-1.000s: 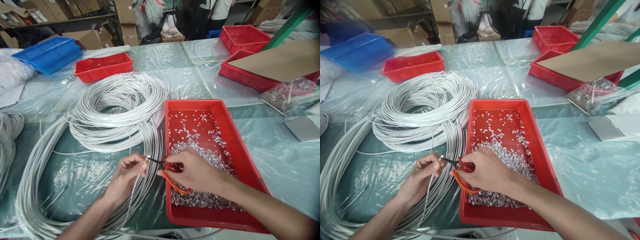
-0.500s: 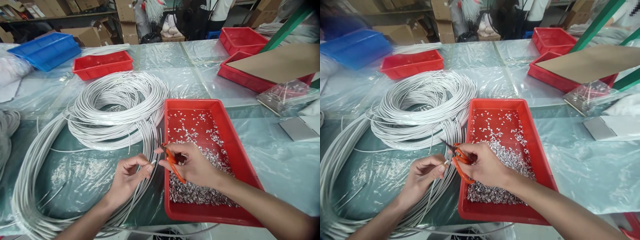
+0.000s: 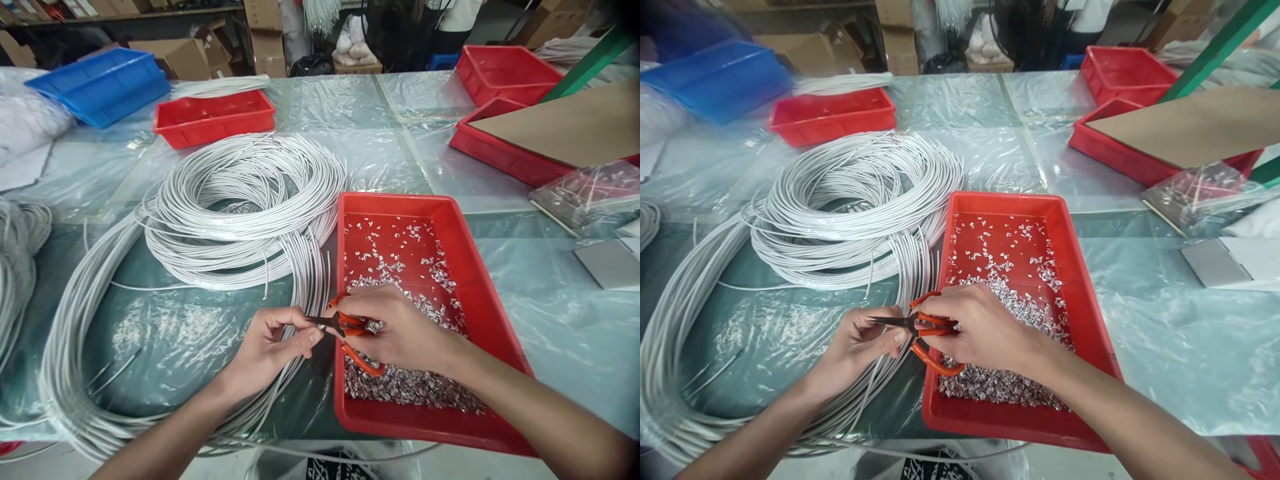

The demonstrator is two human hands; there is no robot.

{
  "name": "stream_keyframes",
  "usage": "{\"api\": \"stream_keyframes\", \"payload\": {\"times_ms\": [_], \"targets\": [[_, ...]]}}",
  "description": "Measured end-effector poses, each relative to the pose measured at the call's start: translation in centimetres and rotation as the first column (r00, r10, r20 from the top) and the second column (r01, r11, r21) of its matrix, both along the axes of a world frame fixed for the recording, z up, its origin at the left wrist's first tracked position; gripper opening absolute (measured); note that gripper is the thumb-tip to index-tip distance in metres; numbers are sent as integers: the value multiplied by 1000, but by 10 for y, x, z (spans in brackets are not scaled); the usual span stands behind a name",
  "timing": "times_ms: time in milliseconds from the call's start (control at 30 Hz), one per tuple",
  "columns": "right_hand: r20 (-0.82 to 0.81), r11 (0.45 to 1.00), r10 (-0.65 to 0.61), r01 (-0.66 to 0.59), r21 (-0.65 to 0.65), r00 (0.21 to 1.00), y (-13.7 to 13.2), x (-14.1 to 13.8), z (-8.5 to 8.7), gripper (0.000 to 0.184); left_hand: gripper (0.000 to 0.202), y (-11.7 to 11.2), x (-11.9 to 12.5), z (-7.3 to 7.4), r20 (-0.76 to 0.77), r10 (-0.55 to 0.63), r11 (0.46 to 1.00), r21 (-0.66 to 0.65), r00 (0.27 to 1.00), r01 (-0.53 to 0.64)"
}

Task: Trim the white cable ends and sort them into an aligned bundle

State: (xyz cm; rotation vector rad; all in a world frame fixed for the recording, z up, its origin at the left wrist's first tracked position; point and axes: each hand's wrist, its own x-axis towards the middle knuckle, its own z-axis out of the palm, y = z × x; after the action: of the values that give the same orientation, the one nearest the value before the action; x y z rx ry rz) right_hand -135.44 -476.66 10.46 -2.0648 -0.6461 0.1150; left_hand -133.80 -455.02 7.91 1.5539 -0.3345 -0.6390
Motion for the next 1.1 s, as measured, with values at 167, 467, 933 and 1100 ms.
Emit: {"api": "stream_keyframes", "payload": {"times_ms": [167,467,933,1100], "targets": [[38,998,46,-44,-54,998,-4,1,0,14,25,-1,2,4,-55,-37,999,16,998,38],[60,993,83,-78,-93,995,-3,1,0,17,21,0,4,1,-134,-66,998,-12,989,65],[-419,986,-18,85,142,908,4,-3,-1,34,13,-3,-8,-3,477,-13,983,169,879,-77],[-623,967,24,140,214,782,4,-3,-2,29,10,-5,-8,-4,747,-166,955,284,644,-84]]}}
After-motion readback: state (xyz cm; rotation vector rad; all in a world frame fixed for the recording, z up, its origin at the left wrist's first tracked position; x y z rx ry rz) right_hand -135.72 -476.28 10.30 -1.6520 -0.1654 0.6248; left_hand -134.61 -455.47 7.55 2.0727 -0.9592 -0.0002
